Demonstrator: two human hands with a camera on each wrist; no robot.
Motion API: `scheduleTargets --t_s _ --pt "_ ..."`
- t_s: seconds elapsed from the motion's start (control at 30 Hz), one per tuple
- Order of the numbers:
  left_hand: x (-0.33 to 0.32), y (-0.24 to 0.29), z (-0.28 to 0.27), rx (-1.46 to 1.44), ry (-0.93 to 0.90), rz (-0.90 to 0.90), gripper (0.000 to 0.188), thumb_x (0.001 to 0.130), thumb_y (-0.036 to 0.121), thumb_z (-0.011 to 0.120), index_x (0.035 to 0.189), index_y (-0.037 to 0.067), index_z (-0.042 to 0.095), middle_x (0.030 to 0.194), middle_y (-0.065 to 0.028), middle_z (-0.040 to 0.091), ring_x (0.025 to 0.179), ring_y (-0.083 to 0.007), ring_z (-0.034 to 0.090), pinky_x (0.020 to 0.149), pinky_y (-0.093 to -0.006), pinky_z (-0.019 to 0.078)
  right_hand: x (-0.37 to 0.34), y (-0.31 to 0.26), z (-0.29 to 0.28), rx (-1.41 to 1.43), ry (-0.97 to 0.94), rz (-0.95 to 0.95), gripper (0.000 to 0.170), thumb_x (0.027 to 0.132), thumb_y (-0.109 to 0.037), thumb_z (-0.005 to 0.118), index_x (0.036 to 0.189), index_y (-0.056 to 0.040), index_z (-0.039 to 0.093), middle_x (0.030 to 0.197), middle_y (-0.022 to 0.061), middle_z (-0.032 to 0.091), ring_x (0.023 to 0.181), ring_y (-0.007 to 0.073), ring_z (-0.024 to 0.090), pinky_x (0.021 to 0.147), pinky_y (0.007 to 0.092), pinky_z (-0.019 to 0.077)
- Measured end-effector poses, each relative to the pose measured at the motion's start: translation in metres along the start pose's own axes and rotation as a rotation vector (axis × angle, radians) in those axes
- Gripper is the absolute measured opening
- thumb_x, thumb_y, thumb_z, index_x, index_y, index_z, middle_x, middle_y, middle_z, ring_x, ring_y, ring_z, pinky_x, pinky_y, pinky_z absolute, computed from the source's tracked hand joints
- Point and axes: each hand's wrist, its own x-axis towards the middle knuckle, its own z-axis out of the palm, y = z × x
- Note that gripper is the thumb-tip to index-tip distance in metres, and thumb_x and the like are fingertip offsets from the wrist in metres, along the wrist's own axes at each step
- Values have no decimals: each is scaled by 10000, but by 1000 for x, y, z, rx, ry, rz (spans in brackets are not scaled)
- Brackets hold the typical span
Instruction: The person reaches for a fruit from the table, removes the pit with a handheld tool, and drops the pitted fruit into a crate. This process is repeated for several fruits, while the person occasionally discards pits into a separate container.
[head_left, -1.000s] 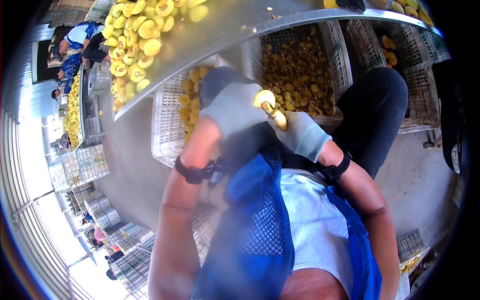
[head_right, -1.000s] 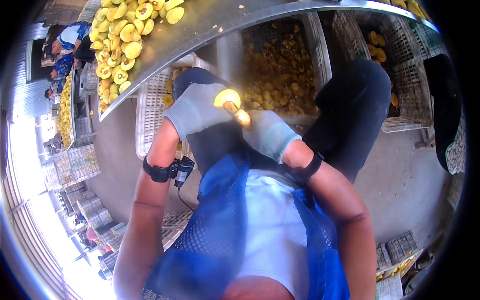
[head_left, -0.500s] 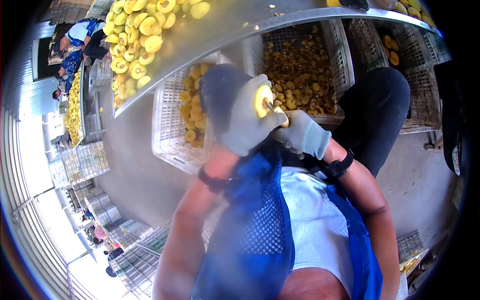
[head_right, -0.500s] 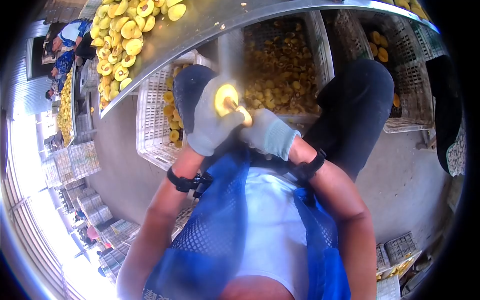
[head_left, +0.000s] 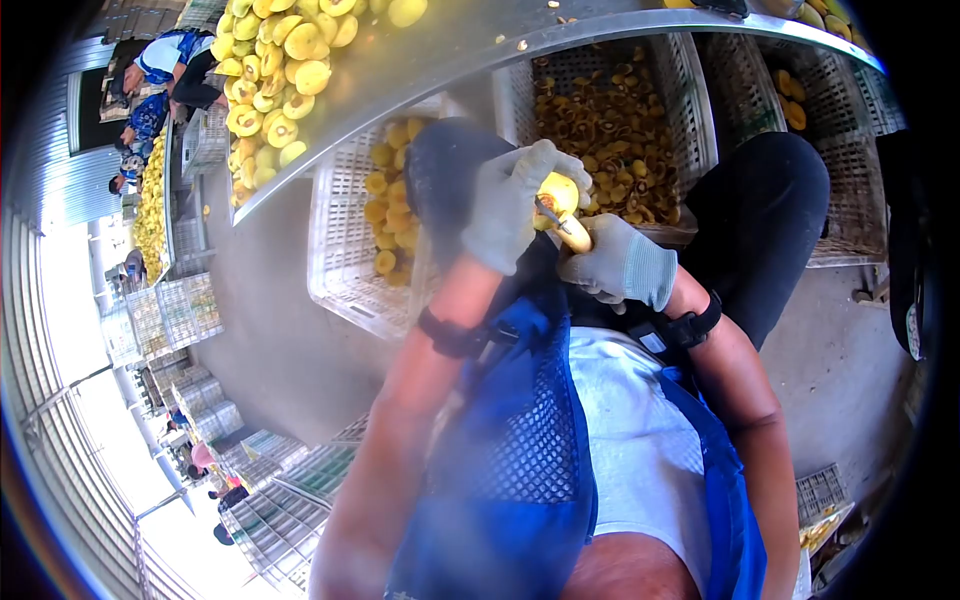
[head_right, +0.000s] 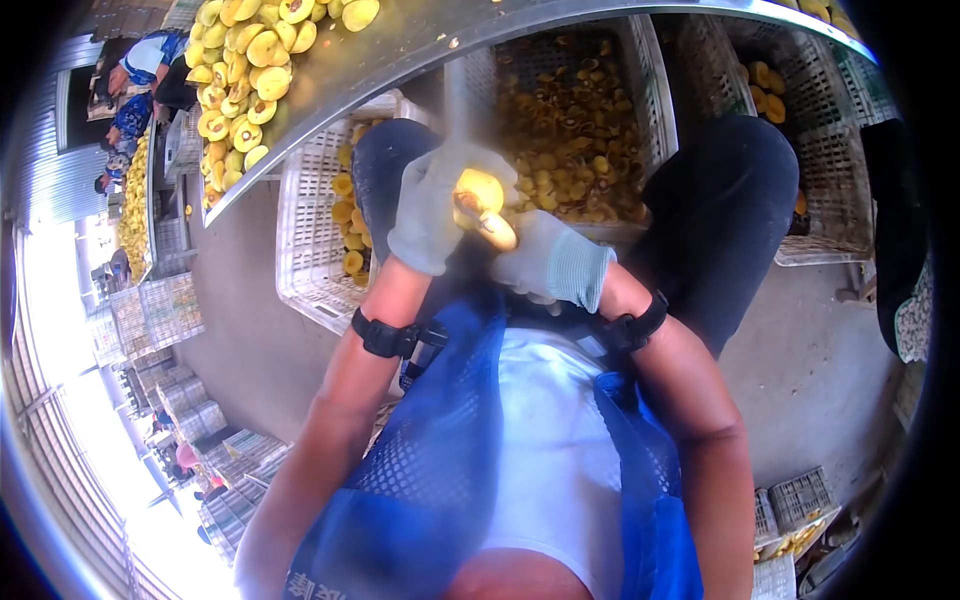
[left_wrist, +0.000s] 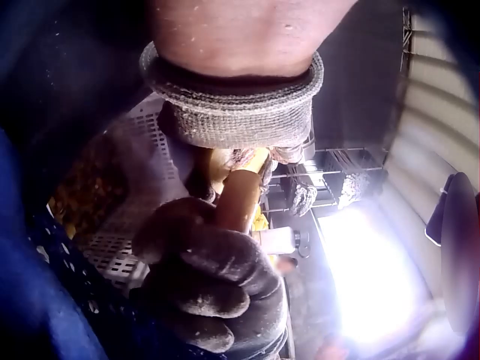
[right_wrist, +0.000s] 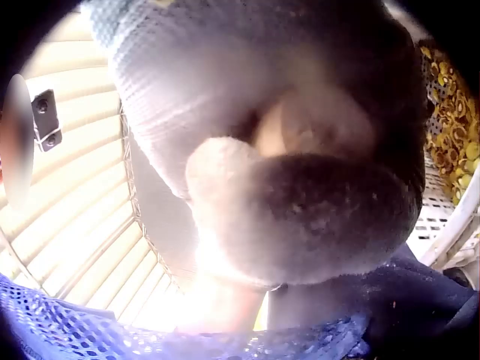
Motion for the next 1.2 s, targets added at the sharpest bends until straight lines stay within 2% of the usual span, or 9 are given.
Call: scheduleTargets --t_s 0.23,0.37,0.5,0.6,0.7,0.9,1.0,1.13,1.2 --pt "15 16 -5 127 -160 -228 341 996 236 571 867 -54 694 843 -134 705 800 -191 678 740 -290 532 1 7 2 162 -90 -14 154 840 -98 679 783 27 609 534 22 521 360 121 488 310 266 382" --pt "11 -2 1 -236 -118 55 526 960 465 657 859 -50 691 801 -163 699 685 -231 681 638 -337 563 -3 1 -3 246 -179 -2 147 839 -93 694 804 32 624 549 20 520 368 113 485 310 264 375" --pt "8 -6 9 -388 31 18 523 989 452 611 826 -39 681 783 -168 694 668 -242 686 609 -350 570 -1 4 -5 296 -208 -4 143 835 -97 701 810 26 633 551 20 522 367 115 484 306 265 376" --pt "11 -5 4 -177 -50 90 506 993 436 607 829 -36 683 779 -167 691 659 -241 685 593 -347 572 3 9 -1 262 -180 -24 139 833 -96 699 819 29 638 549 17 515 367 115 480 307 264 372" --pt "9 11 4 80 -52 -118 610 1056 468 400 863 -31 695 794 -137 685 697 -175 668 635 -304 546 2 5 1 254 -174 -14 136 831 -91 699 825 31 638 546 13 503 364 113 467 305 264 365" --pt "6 2 15 -381 -10 -115 569 1055 469 409 883 -12 658 764 -146 661 641 -209 633 606 -302 526 -1 4 -3 455 -317 14 144 829 -78 724 839 34 635 544 15 492 362 105 433 311 270 326" --pt "9 -4 18 -678 -19 -27 447 1028 474 509 894 59 604 852 -182 677 700 -301 684 570 -389 575 -6 -2 -1 472 -338 -21 148 834 -77 731 847 38 639 544 15 492 375 102 440 324 270 313" --pt "12 13 1 -548 211 -6 400 1041 458 470 976 78 577 882 -178 673 704 -305 681 576 -394 575 -9 -6 -6 461 -427 -121 142 848 -99 741 855 15 656 554 -1 506 391 76 451 342 231 351" --pt "3 22 -27 -91 260 287 283 1034 314 503 1011 58 623 915 -177 686 771 -306 700 642 -412 591 -9 -11 -5 369 -320 -99 139 847 -100 738 873 12 660 558 6 522 394 80 467 345 231 372"
